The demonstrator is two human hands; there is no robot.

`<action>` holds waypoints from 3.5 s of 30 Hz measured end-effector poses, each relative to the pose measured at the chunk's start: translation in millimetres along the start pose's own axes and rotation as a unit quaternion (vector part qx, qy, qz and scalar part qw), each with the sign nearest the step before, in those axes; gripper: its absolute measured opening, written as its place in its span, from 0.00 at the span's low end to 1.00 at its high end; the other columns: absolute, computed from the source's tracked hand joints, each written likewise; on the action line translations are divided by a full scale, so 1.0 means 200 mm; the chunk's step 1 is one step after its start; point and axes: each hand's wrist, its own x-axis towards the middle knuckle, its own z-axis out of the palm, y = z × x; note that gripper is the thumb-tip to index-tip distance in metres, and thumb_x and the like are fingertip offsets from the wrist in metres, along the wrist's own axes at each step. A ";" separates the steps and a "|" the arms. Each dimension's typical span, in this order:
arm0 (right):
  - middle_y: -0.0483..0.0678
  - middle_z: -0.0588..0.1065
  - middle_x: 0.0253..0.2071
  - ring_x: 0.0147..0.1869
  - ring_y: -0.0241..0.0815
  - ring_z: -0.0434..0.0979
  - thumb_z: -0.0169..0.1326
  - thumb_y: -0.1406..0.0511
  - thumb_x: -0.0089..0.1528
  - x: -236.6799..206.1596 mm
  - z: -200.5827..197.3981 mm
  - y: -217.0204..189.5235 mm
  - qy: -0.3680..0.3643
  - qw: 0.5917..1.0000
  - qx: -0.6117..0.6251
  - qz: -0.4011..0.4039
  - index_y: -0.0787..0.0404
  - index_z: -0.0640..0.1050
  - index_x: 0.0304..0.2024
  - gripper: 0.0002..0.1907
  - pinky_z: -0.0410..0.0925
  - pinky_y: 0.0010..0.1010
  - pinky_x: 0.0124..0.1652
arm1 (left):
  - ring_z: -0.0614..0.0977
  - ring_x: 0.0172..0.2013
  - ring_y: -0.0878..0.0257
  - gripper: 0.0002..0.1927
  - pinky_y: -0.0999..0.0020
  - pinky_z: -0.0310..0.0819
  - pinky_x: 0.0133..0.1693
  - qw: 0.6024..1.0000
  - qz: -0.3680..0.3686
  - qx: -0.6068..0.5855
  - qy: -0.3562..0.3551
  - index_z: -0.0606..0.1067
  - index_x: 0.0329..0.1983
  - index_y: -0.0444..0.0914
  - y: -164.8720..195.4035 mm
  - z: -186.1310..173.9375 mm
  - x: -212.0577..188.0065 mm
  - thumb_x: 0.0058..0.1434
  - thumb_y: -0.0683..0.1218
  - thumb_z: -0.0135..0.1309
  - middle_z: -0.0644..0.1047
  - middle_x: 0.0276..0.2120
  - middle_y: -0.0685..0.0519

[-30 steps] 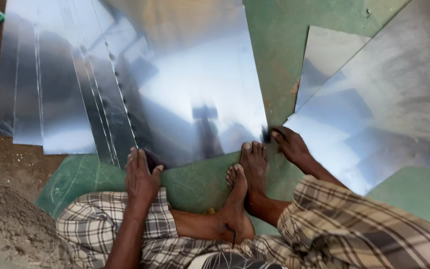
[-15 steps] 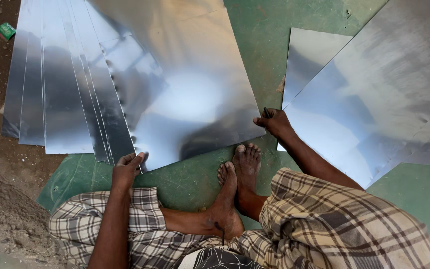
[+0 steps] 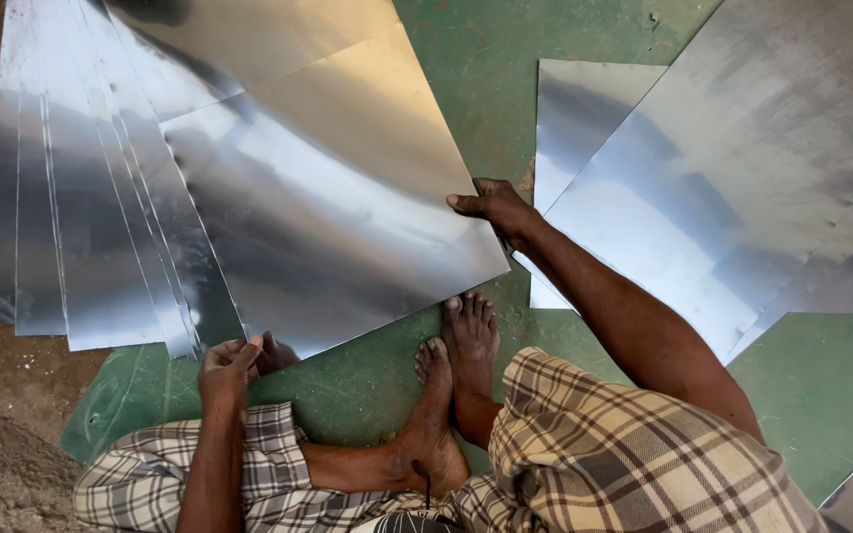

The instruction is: The person sits on the floor and repeatedly cuts rectangular metal sheets using a handheld cutting tool. They align each sheet, score it, and snap it apart, stacking the cut pieces to the side.

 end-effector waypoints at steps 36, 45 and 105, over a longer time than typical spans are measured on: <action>0.46 0.67 0.30 0.30 0.38 0.63 0.59 0.54 0.74 -1.82 -1.20 1.04 0.441 0.891 0.048 0.100 0.64 0.76 0.43 0.19 0.57 0.30 0.28 | 0.83 0.36 0.60 0.22 0.66 0.77 0.39 0.880 0.129 0.019 -0.456 0.77 0.56 0.31 0.11 2.19 -0.48 0.58 0.41 0.60 0.84 0.39 0.44; 0.51 0.83 0.38 0.38 0.37 0.80 0.56 0.51 0.67 -1.82 -1.25 0.99 0.464 0.830 -0.119 0.288 0.65 0.81 0.48 0.23 0.61 0.32 0.30 | 0.85 0.47 0.49 0.18 0.56 0.77 0.49 0.875 0.264 0.137 -0.381 0.79 0.57 0.36 0.10 2.10 -0.96 0.63 0.41 0.54 0.83 0.45 0.41; 0.43 0.70 0.18 0.16 0.33 0.62 0.65 0.64 0.60 -0.31 0.11 0.27 0.046 0.993 -0.062 0.088 0.65 0.79 0.36 0.11 0.55 0.27 0.18 | 0.73 0.60 0.43 0.43 0.52 0.68 0.59 0.921 0.176 0.348 -0.021 0.63 0.74 0.35 0.17 -0.14 0.20 0.59 0.53 0.66 0.70 0.59 0.37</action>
